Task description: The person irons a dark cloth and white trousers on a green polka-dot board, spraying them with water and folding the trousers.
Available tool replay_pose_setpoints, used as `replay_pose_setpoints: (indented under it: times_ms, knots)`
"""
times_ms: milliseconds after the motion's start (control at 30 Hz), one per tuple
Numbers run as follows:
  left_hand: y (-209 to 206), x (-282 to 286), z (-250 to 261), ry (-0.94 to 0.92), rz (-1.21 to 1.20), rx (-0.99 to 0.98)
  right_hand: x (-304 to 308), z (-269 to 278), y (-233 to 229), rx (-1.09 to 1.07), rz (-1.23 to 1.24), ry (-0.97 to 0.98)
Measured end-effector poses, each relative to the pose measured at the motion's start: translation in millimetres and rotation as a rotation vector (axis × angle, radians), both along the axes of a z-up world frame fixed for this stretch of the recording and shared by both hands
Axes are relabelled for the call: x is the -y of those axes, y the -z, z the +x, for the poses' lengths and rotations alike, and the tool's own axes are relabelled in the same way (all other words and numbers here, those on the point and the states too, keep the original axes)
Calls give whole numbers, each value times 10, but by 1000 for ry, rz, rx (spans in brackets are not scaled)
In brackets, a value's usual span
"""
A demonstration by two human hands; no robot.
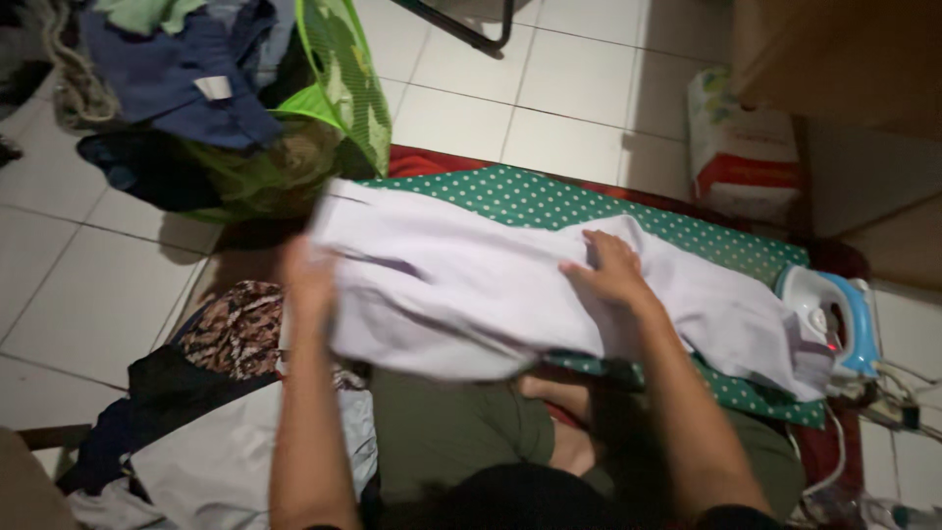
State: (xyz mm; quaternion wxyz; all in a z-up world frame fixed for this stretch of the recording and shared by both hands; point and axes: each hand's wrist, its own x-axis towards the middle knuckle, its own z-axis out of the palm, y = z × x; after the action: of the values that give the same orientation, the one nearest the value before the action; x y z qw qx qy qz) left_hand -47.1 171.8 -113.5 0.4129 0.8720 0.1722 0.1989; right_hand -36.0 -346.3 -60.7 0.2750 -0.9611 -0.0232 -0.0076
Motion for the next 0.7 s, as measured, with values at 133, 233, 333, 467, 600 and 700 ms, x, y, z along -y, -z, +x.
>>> replay_pose_setpoints:
  times_ms: [133,233,333,467,600,700]
  knots:
    - [-767,-312,-211,-344,-19,-125,546,-58,244,133,47,-40]
    - [-888,-52,-193,-372,286,-87,685,-209,256,144,53,-56]
    - [-667,363,-130,-100,340,-10,784,-439,264,77,9,-12]
    - [-501,1081,-32,239,439,166,1128,-700,545,81,-219,120]
    - [-615,1775,-137,547,492,132,1802,-943,1112,297,-110,444]
    - [-665,2107,-170,729,500,58,2115,-1108,1404,180,132,632]
